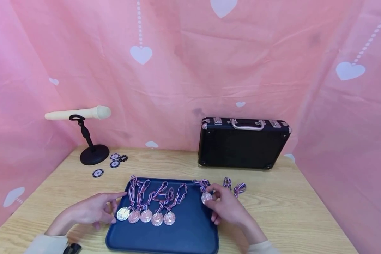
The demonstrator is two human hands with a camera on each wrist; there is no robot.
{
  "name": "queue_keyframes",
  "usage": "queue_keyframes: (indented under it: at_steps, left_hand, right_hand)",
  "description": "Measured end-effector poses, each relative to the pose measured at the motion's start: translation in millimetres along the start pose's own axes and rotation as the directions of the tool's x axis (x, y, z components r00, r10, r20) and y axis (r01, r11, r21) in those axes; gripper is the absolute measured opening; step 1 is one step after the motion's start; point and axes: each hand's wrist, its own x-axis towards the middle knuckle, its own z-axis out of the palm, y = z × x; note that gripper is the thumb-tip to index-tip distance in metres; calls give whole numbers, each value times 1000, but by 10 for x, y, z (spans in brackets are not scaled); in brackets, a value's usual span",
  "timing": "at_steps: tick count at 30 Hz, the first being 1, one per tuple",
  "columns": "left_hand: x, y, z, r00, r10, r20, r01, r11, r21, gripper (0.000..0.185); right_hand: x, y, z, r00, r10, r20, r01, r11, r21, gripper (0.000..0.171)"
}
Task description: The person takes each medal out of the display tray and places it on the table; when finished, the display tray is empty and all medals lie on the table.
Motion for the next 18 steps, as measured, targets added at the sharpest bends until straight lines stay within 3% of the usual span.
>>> queue_keyframes:
  at_steps: [10,18]
  left_hand:
    - [2,2,-7,1000,8,7,-8,1000,1,89]
    - [1,7,-6,1000,12,5,-12,1000,3,88]
  right_hand:
    - [-80,-68,-376,993,-11,-121,19,998,65,48]
    - [-235,-29,-801,957,-7,-289,22,999,50,47]
